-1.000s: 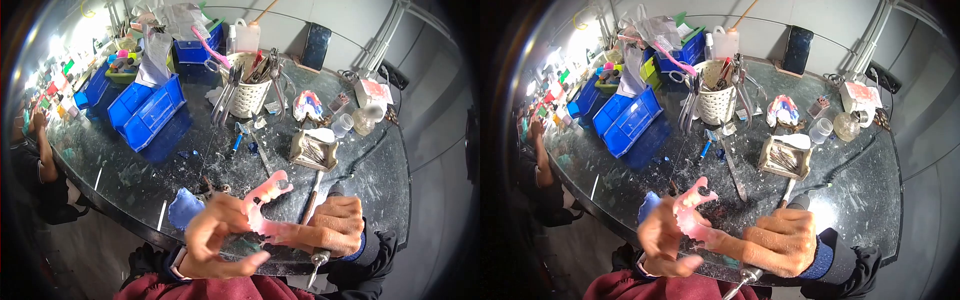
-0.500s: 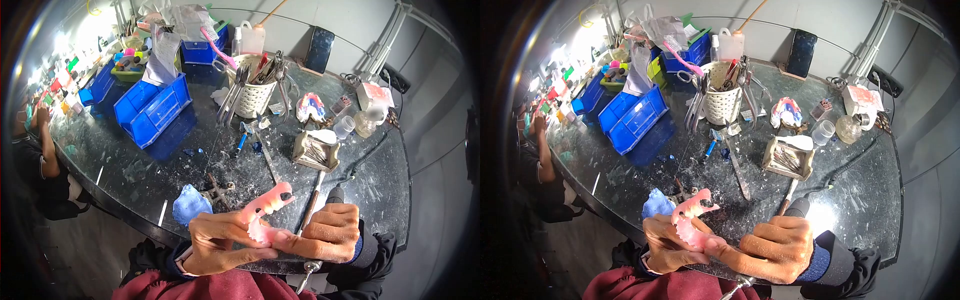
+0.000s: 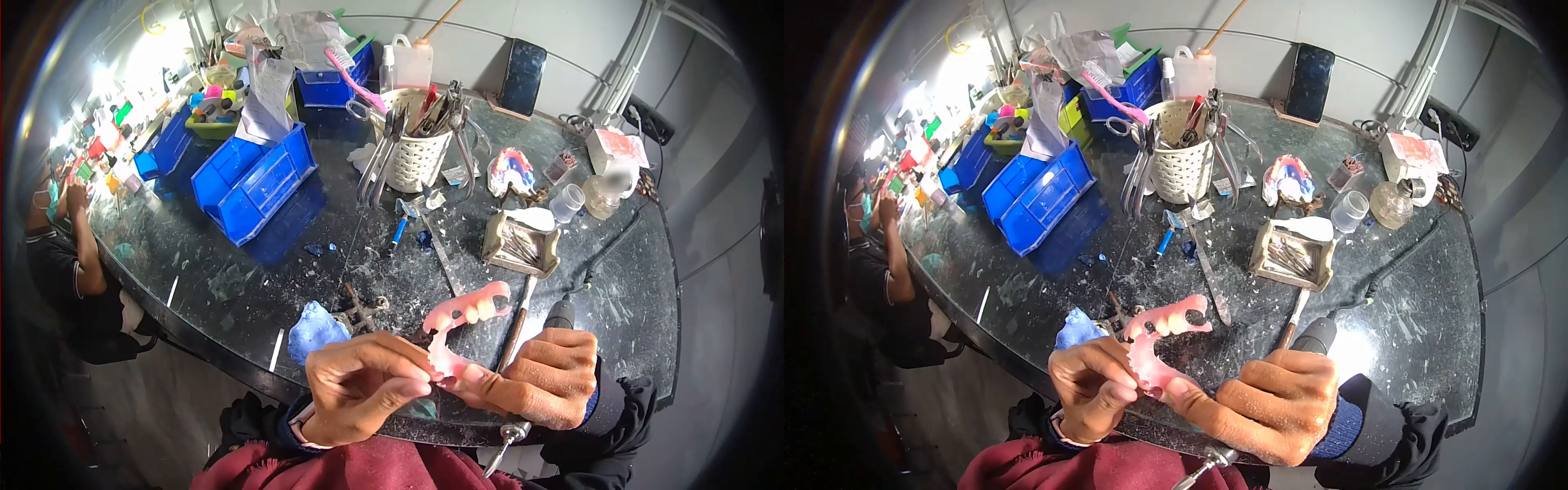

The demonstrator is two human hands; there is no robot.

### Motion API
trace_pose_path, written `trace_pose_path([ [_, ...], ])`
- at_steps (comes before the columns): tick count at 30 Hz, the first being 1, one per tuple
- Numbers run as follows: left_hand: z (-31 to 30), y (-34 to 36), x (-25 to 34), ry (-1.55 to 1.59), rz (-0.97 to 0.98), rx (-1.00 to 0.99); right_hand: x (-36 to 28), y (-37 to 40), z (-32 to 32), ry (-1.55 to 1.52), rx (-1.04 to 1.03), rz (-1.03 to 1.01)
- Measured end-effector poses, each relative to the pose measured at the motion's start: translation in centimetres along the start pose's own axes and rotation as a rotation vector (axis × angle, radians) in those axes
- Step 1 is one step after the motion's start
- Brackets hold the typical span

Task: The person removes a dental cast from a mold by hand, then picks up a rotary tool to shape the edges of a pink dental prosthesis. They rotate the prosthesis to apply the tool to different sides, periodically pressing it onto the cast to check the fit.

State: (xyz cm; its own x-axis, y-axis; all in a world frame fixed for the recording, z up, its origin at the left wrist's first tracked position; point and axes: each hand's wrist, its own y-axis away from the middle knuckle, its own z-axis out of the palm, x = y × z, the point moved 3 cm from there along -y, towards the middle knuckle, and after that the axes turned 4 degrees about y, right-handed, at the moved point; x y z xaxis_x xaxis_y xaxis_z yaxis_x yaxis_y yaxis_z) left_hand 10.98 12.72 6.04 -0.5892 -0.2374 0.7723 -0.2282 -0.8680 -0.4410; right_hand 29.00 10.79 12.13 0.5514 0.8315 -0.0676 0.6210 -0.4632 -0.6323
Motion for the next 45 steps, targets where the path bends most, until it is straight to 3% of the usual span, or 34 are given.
trace_pose_path([
  [4,0.4,-0.2,0.2,0.012,-0.046,0.059,0.2,0.2,0.1,-0.02,0.014,-0.001],
  [12,-0.4,-0.1,-0.8,-0.197,-0.025,-0.132,-0.1,0.1,0.5,0.02,0.042,0.002],
  [16,0.2,-0.2,-0.8,-0.009,-0.237,-0.043,-0.1,0.2,0.7,0.033,0.036,0.019],
  [22,0.8,0.3,-1.5,0.467,-0.577,-0.059,0.1,0.0,0.4,0.041,0.05,-0.023],
  [25,0.7,0.8,-2.4,0.657,-0.575,-0.152,-0.1,-0.1,0.3,0.006,0.028,0.001],
  [29,1.0,1.7,-3.3,0.951,-0.72,-0.09,0.1,0.0,0.9,-0.034,0.058,0.019],
  [32,0.6,2.2,-4.2,0.983,-0.703,-0.124,0.0,0.0,0.8,-0.057,0.06,0.016],
  [35,1.2,1.1,-3.6,0.937,-0.521,-0.092,0.0,0.2,1.0,-0.088,0.12,0.041],
  [36,0.6,0.8,-3.6,0.865,-0.379,-0.079,0.2,0.4,1.0,-0.102,0.149,0.056],
  [38,0.3,0.6,-2.8,0.884,-0.309,0.088,0.1,0.5,1.0,-0.12,0.187,0.089],
  [41,0.0,0.7,-2.3,0.426,-0.163,0.097,0.0,0.3,1.0,-0.127,0.175,0.123],
  [44,0.6,-0.4,1.1,-0.549,0.232,0.035,-0.1,0.0,0.7,-0.12,0.12,0.129],
  [45,0.6,-0.5,1.6,-0.722,0.354,0.003,0.0,0.1,0.8,-0.118,0.111,0.125],
])
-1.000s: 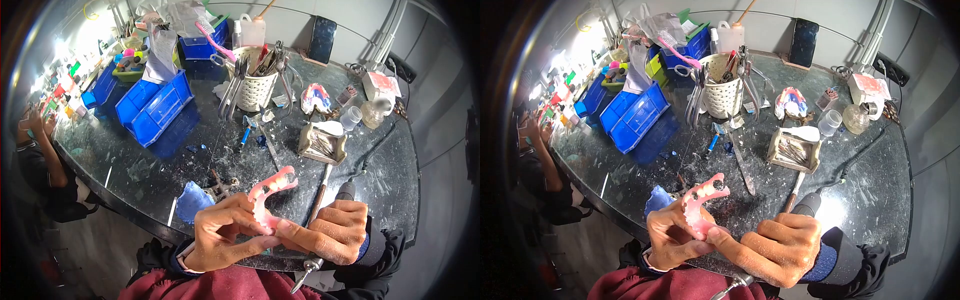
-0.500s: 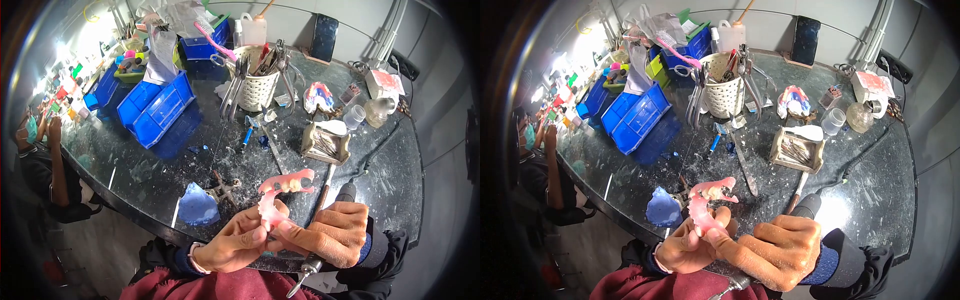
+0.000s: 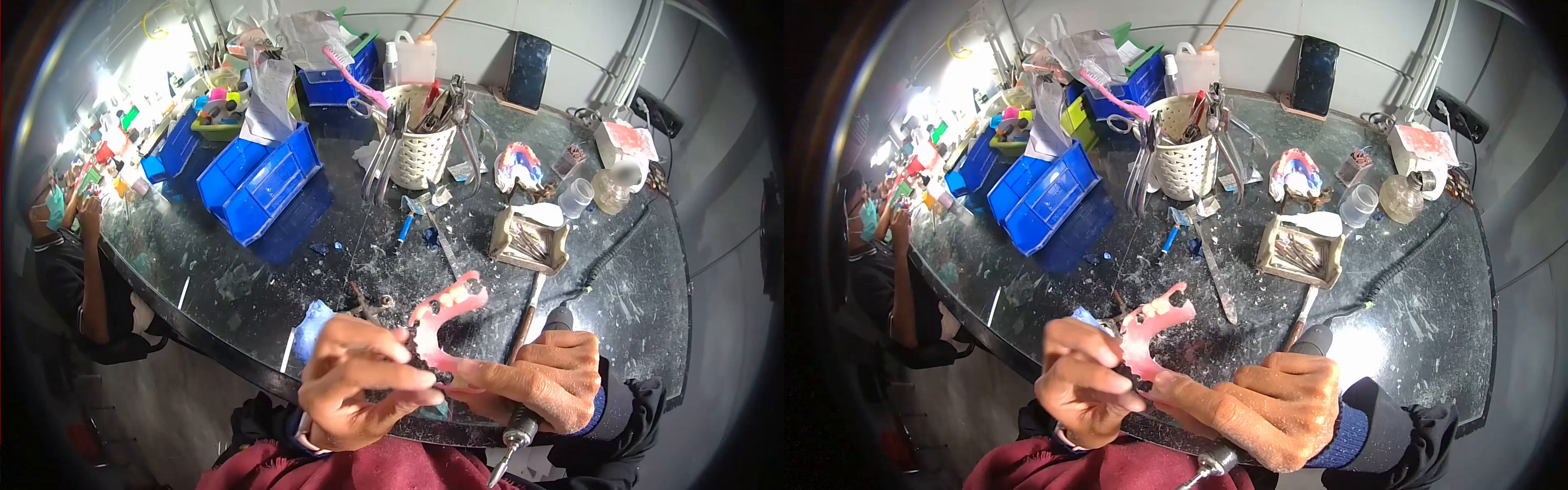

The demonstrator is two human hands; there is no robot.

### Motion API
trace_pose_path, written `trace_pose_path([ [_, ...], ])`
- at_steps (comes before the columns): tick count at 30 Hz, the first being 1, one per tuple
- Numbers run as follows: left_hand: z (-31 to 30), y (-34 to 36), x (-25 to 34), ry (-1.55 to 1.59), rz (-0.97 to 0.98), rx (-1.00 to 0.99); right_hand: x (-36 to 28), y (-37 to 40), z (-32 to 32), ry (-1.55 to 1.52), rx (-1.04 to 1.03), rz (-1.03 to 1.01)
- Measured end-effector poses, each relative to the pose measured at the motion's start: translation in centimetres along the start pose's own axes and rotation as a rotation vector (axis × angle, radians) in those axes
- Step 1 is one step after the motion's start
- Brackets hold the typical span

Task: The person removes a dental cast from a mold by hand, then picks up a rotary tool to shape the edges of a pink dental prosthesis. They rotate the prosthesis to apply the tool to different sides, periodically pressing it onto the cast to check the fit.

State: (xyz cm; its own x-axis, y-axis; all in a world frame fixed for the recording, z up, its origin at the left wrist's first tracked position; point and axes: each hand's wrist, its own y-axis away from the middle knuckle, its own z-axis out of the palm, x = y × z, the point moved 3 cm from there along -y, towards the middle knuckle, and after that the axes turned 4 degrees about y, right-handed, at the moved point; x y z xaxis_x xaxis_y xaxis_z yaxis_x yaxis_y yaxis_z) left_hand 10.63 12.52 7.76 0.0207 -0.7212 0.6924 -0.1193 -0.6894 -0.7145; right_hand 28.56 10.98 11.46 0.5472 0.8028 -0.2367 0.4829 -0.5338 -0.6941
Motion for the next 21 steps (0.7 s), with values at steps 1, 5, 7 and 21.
trace_pose_path([
  [1,-0.3,-0.1,0.1,-0.085,0.058,-0.024,0.0,0.0,0.0,0.002,-0.01,-0.003],
  [5,-1.0,-1.0,0.3,-0.215,0.097,-0.127,0.2,-0.1,0.0,0.022,-0.108,-0.034],
  [7,-1.3,-1.1,0.2,-0.246,0.11,-0.187,0.3,-0.1,0.0,0.038,-0.142,-0.044],
  [21,-2.0,-1.2,0.2,0.147,0.035,-0.04,0.0,-0.3,0.0,0.058,-0.092,-0.16],
])
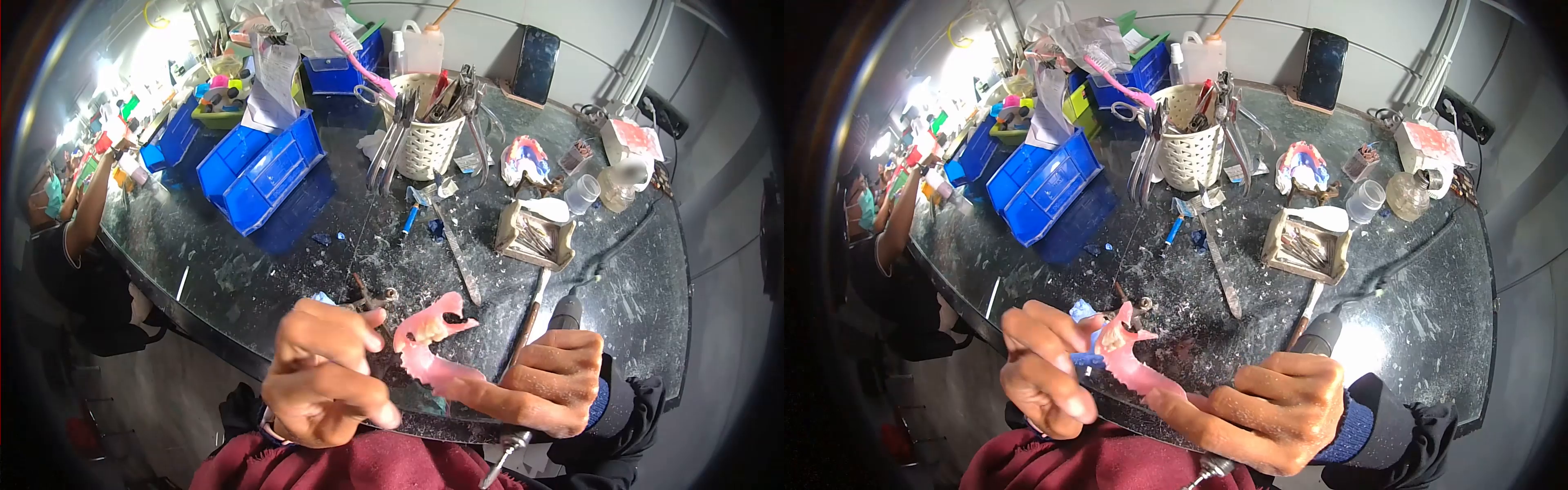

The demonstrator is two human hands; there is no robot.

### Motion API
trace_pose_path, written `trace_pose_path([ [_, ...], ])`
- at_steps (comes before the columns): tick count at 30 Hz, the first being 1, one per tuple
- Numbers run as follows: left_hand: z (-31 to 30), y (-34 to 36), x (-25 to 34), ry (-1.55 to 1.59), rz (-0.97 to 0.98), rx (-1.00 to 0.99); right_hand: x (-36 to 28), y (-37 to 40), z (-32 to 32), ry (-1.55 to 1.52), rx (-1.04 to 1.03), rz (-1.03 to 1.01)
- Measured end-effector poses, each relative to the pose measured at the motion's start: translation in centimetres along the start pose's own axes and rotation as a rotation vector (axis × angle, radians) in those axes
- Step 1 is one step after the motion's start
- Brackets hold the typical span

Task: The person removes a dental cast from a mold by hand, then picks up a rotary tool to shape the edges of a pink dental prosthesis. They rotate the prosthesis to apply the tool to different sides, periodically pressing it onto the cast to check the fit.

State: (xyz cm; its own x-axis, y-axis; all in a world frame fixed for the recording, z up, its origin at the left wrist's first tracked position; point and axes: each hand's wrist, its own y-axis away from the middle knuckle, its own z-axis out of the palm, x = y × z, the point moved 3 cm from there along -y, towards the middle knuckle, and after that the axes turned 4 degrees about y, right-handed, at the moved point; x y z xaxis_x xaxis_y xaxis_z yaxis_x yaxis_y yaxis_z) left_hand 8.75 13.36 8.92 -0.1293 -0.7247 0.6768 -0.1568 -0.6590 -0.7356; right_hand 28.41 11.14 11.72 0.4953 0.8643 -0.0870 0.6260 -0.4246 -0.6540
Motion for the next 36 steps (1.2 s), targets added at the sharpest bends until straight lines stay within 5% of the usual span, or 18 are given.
trace_pose_path([
  [4,-0.5,0.6,-1.1,0.175,-0.157,0.337,0.2,0.3,-0.1,-0.087,0.063,0.011],
  [9,0.4,0.7,-1.8,0.621,-0.594,0.005,0.6,0.5,0.1,-0.19,0.068,0.079],
  [12,0.8,1.1,-1.7,0.676,-0.676,0.004,0.8,0.5,0.0,-0.215,0.056,0.119],
  [15,0.3,1.3,-2.2,0.872,-0.549,-0.141,1.1,0.5,-0.2,-0.218,0.006,0.106],
  [19,0.5,1.4,-2.4,1.036,-0.725,-0.102,1.2,0.4,0.0,-0.262,-0.028,0.106],
  [26,1.0,1.3,-2.7,1.194,-0.745,-0.14,1.5,0.3,0.0,-0.323,-0.065,0.204],
  [28,0.9,1.2,-2.8,1.151,-0.639,-0.154,1.5,0.2,0.3,-0.299,-0.04,0.251],
  [30,0.3,1.3,-2.9,0.967,-0.552,-0.139,1.1,0.3,0.5,-0.4,0.143,0.525],
  [31,0.4,1.0,-2.9,0.758,-0.394,-0.106,1.1,0.4,0.4,-0.296,0.083,0.53],
  [36,1.2,0.9,-2.3,0.686,-0.385,-0.05,1.1,0.5,0.8,-0.071,-0.192,0.563],
])
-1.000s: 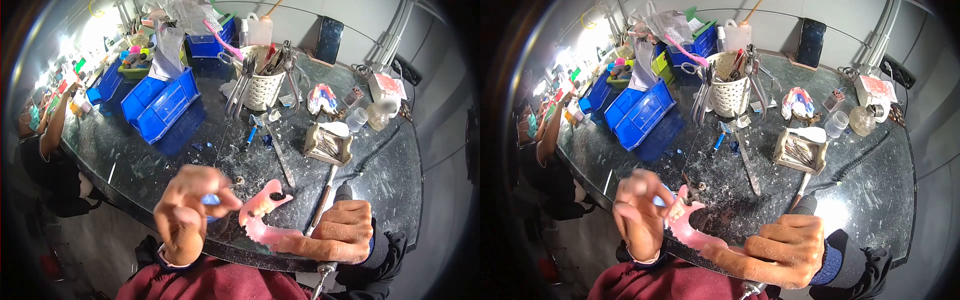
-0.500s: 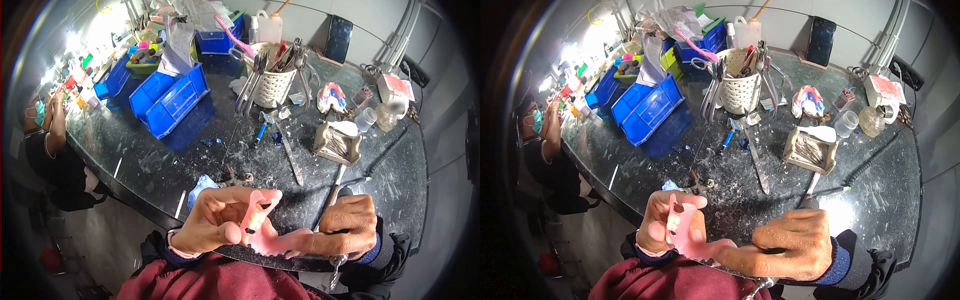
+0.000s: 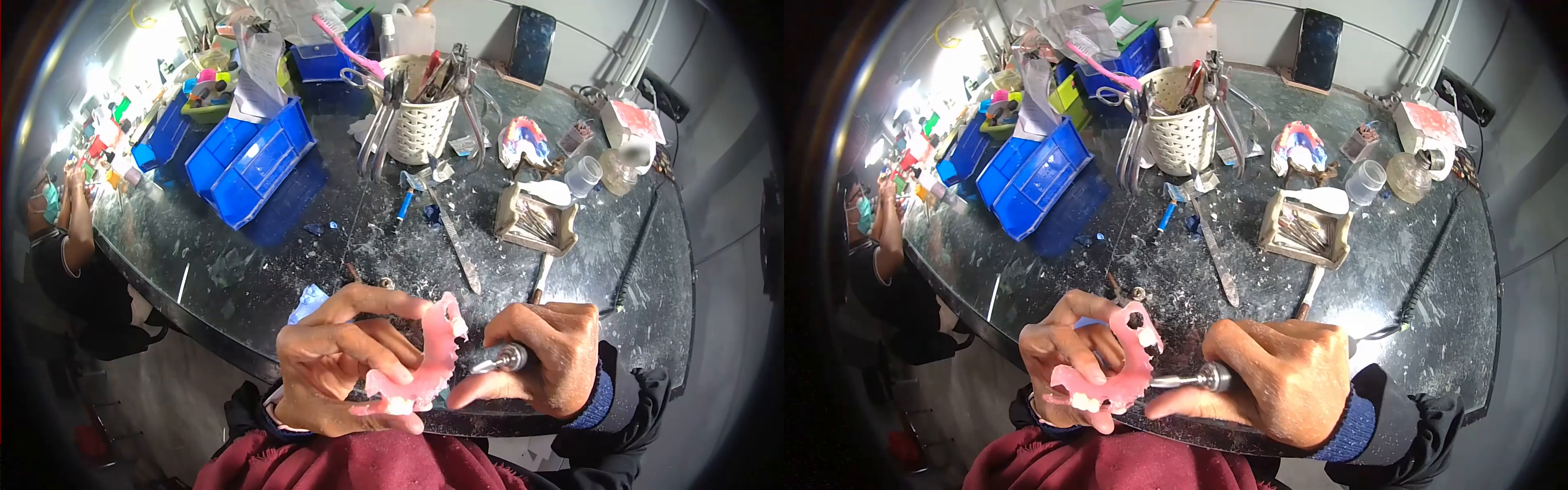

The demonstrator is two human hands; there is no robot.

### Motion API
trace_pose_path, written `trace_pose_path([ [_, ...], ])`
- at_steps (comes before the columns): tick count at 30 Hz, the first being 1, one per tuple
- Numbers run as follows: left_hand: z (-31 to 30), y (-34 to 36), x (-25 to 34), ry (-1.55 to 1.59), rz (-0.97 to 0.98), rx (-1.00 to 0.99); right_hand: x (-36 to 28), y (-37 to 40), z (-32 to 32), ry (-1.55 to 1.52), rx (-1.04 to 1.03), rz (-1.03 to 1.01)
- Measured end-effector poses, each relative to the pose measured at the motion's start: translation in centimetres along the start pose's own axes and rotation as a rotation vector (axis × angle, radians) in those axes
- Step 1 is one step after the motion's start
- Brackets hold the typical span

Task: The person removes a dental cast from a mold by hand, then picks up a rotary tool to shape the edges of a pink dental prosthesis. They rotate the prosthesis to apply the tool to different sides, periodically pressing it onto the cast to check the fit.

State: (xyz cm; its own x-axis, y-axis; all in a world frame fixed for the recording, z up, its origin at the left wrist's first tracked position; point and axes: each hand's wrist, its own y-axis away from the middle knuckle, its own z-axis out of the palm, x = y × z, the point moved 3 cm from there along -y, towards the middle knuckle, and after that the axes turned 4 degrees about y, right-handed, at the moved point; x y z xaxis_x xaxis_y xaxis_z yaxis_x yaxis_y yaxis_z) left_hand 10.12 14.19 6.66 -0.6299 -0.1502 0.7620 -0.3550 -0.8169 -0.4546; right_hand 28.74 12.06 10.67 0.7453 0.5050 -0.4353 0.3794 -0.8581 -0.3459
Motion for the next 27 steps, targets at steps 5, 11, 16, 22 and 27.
trace_pose_path([
  [5,-0.7,0.0,-0.3,-0.104,0.035,-0.091,0.3,0.0,0.6,0.026,-0.019,0.037],
  [11,-0.4,0.1,0.3,-0.234,-0.03,-0.025,0.5,0.0,0.8,0.074,-0.059,0.053],
  [16,-0.5,0.3,0.2,-0.239,-0.037,-0.039,0.5,0.0,0.9,0.092,-0.076,0.055],
  [22,-0.5,0.4,-0.1,-0.363,-0.055,0.03,0.3,0.3,1.1,0.044,-0.12,0.075],
  [27,-0.4,0.2,0.3,-0.313,-0.075,-0.013,0.5,0.3,1.3,0.073,-0.076,0.012],
])
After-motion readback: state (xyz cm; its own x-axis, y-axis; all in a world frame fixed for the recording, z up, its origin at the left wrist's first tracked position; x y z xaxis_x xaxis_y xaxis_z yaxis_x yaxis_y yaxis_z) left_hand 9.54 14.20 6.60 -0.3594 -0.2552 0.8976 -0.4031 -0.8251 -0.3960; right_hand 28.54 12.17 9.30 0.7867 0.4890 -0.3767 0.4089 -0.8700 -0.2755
